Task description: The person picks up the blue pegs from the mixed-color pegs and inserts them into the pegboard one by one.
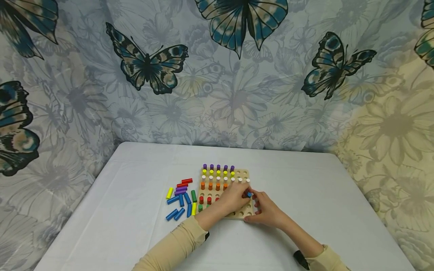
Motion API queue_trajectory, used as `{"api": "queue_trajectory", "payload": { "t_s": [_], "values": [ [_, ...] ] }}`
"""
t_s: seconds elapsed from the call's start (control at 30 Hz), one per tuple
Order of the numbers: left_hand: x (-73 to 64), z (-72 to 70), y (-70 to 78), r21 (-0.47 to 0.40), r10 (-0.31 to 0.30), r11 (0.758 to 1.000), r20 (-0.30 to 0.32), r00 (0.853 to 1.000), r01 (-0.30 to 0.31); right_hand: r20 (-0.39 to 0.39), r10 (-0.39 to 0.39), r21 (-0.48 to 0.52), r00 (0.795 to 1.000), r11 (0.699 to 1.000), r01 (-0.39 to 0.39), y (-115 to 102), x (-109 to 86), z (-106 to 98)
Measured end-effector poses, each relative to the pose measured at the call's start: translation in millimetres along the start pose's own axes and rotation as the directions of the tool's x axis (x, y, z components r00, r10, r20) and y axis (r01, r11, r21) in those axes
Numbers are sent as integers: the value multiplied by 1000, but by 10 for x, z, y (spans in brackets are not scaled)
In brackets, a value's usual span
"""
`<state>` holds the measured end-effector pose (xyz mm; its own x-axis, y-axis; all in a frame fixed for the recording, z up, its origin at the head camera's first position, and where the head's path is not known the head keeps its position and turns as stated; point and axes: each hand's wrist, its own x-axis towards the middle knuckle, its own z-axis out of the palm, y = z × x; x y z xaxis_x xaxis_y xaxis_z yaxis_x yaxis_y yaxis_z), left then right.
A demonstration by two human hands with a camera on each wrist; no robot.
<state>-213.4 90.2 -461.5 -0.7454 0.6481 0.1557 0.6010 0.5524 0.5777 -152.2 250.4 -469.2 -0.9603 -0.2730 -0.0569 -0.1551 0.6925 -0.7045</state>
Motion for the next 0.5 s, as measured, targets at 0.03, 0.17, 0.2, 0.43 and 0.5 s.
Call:
{"api": "queue_trajectory", "payload": {
  "t_s": [0.03,0.17,0.2,0.43,0.5],
  "values": [
    [0,0,-2,1,1,1000,0,1000,-1,-1,-2,-1,1000,1000,2,-3,0,-1],
    [1,6,-16,-6,3,1000,1,1000,-3,-3,-11,-5,1000,1000,11,-12,5,-6],
    [2,7,-19,-9,2,1000,2,1000,-2,-3,-12,-5,1000,1000,12,-15,5,-6],
    [-24,-18,-36,-36,0,999,-1,1000,0,-3,15,0,1000,1000,-15,-30,-3,1],
    [-39,-36,-37,-51,-5,999,-4,1000,5,-8,25,-2,1000,1000,-25,-23,0,3]
  ]
}}
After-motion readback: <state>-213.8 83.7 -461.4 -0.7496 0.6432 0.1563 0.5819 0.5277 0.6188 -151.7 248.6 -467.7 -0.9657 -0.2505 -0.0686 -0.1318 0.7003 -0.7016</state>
